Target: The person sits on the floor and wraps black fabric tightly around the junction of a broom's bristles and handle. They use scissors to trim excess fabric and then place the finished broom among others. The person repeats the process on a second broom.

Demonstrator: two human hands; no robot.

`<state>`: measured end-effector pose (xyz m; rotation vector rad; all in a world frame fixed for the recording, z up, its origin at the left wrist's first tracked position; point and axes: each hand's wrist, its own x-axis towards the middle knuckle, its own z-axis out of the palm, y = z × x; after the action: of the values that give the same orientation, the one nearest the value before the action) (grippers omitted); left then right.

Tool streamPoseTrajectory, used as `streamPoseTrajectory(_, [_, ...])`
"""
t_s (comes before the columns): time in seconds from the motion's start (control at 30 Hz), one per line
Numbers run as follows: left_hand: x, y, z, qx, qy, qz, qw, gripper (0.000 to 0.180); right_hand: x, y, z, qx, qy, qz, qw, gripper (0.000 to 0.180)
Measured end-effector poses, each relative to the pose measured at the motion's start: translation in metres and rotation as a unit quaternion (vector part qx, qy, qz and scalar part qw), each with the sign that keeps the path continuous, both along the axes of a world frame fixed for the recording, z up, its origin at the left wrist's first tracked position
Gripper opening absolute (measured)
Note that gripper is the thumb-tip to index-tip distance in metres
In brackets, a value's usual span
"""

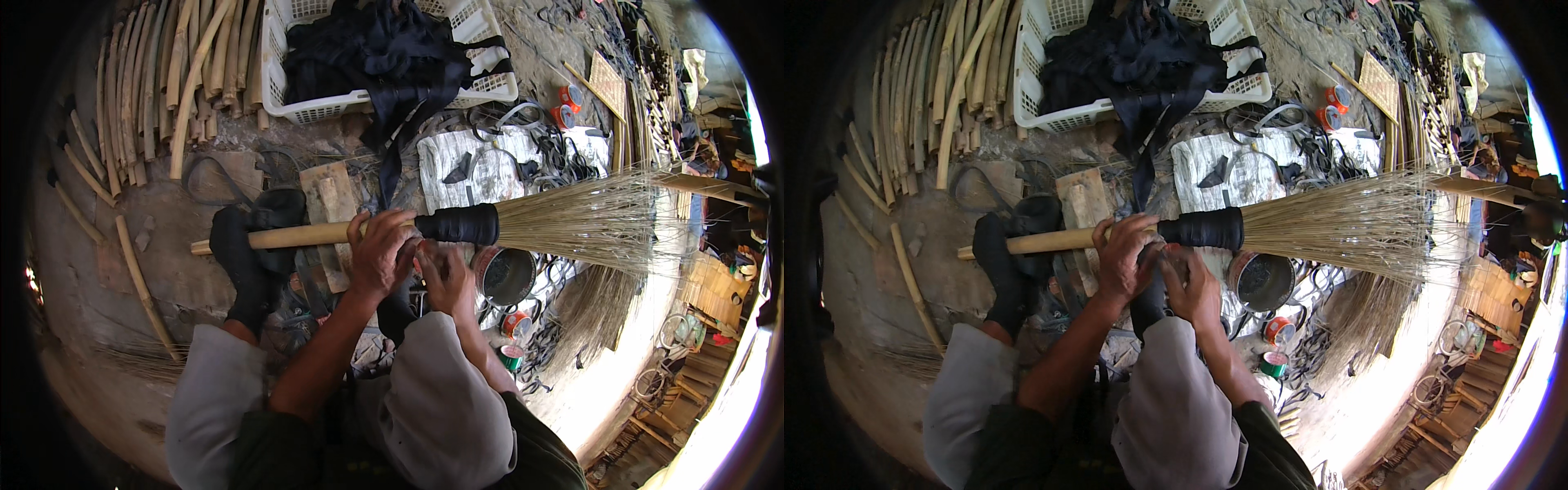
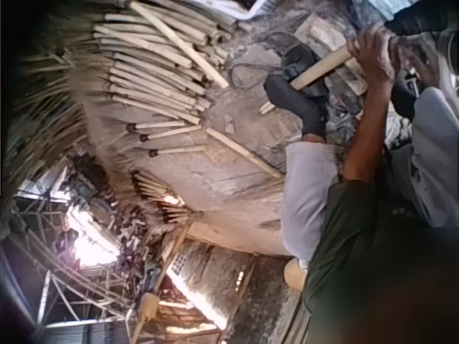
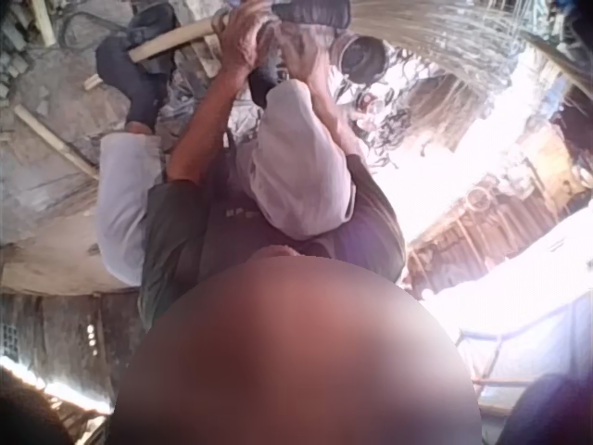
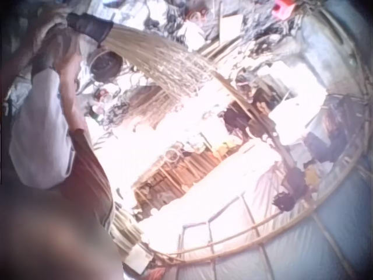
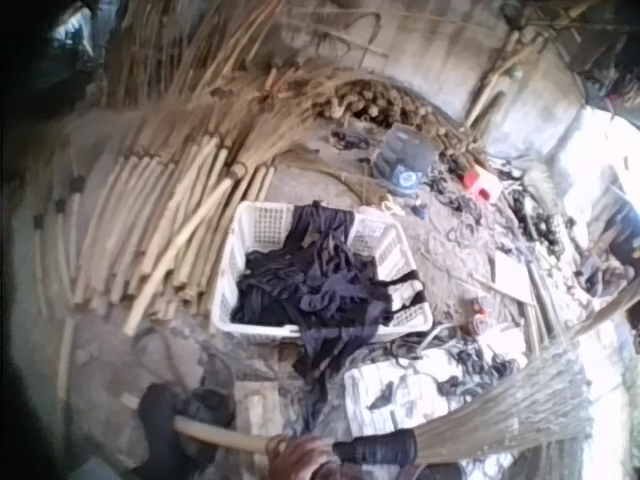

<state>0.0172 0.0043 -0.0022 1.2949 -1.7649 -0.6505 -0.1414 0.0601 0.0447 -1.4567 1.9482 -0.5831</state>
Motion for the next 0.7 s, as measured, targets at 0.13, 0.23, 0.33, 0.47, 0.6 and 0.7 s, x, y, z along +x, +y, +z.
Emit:
streamPoseTrajectory(0.13, [0.001, -0.002, 0.001, -0.007, 0.008, -0.001, 1.000, 0.021, -0.025, 0.100, -0.039, 0.140, 0.044, -0.073, 0.987, 0.031])
streamPoseTrajectory(0.23, [-0.001, -0.002, 0.000, -0.024, 0.012, 0.003, 1.000, 0.019, -0.041, 0.173, -0.073, 0.083, 0.165, -0.077, 0.980, 0.036])
streamPoseTrajectory(0.33, [-0.002, -0.002, -0.001, -0.011, 0.013, 0.004, 1.000, 0.016, -0.054, 0.210, -0.096, 0.130, 0.151, -0.081, 0.977, 0.036])
streamPoseTrajectory(0.47, [-0.002, -0.001, 0.000, -0.012, 0.009, 0.005, 1.000, 0.016, -0.058, 0.217, -0.104, 0.187, 0.107, -0.068, 0.974, 0.037])
streamPoseTrajectory(0.6, [-0.002, -0.002, 0.002, -0.013, 0.005, 0.006, 1.000, 0.016, -0.059, 0.212, -0.103, 0.214, 0.079, -0.062, 0.972, 0.037])
streamPoseTrajectory(0.7, [-0.002, -0.003, 0.002, -0.010, 0.008, 0.006, 1.000, 0.017, -0.061, 0.213, -0.103, 0.241, 0.059, -0.057, 0.967, 0.038])
